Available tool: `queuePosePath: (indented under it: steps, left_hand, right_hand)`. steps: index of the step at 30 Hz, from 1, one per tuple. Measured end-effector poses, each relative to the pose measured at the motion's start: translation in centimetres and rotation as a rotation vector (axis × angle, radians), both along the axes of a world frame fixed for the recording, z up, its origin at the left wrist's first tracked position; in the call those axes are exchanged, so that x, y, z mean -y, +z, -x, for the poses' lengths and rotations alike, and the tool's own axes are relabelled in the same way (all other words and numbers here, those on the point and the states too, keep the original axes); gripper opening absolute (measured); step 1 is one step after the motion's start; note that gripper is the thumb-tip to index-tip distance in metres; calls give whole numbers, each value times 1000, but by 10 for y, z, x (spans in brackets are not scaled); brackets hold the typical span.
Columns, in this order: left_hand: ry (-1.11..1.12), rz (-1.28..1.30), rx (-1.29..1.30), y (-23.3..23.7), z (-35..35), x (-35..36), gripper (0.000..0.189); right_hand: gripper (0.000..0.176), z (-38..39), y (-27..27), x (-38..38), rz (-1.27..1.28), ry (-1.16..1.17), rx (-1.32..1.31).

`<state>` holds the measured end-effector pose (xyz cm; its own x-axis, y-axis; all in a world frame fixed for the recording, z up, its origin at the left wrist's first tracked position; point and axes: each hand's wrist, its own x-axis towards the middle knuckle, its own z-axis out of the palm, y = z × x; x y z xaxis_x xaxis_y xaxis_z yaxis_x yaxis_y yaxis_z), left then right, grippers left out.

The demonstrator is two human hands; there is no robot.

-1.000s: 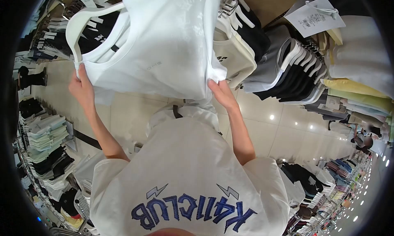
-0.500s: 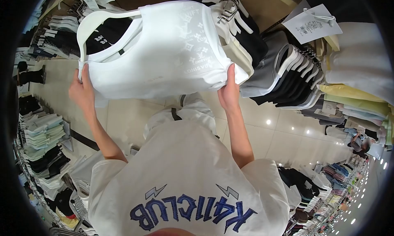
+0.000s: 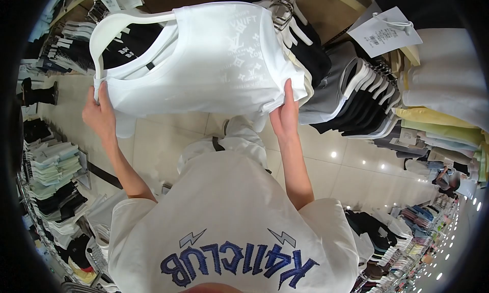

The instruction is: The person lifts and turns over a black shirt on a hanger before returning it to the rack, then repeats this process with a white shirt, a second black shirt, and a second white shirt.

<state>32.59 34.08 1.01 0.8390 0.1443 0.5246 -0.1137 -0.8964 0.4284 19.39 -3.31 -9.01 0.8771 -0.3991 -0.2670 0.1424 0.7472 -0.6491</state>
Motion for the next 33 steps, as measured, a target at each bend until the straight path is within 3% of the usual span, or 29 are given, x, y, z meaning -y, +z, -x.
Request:
queuePosePath:
  steps: [2, 5, 9, 12, 14, 15, 17, 18, 21, 25, 27, 31, 33]
  left_hand:
    - [-5, 14, -11, 2, -1, 0, 38]
    - [-45, 26, 77, 2, 0, 1, 32]
    - [-117, 14, 145, 1, -4, -5, 26]
    - [-148, 15, 179, 3, -6, -4, 27]
    - [-165, 15, 189, 6, -6, -3, 27]
    - [-201, -4, 204, 7, -7, -1, 28]
    - [-244, -23, 217, 7, -9, 0, 29]
    - [-245, -72, 185, 6, -10, 1, 31]
    - [-219, -113, 124, 7, -13, 8, 33]
    - [-186, -125, 131, 1, -17, -2, 34]
    - [-197, -118, 150, -4, -20, -7, 35]
    - [-212, -84, 147, -2, -17, -4, 28]
    - [-190, -112, 131, -1, -16, -4, 28]
  right_hand:
    - [52, -1, 0, -1, 98, -27, -2]
    - [50, 2, -2, 13, 4, -24, -5]
    - [51, 4, 9, 18, 57, -62, -64]
    - [60, 3, 8, 15, 185, -70, -19]
    - [69, -2, 5, 5, 539, -102, 10]
    - [69, -5, 10, 1, 539, -105, 12]
    - [69, -8, 27, -6, 1008, 179, -17]
    - [50, -12, 30, -7, 1025, 285, -101]
    - [35, -17, 38, -9, 991, 358, -238]
    - [36, -15, 40, -5, 949, 426, -294]
    - [41, -14, 38, -9, 908, 293, -173]
    - [44, -15, 45, -13, 896, 293, -213]
    - [64, -15, 52, -12, 753, 378, -357]
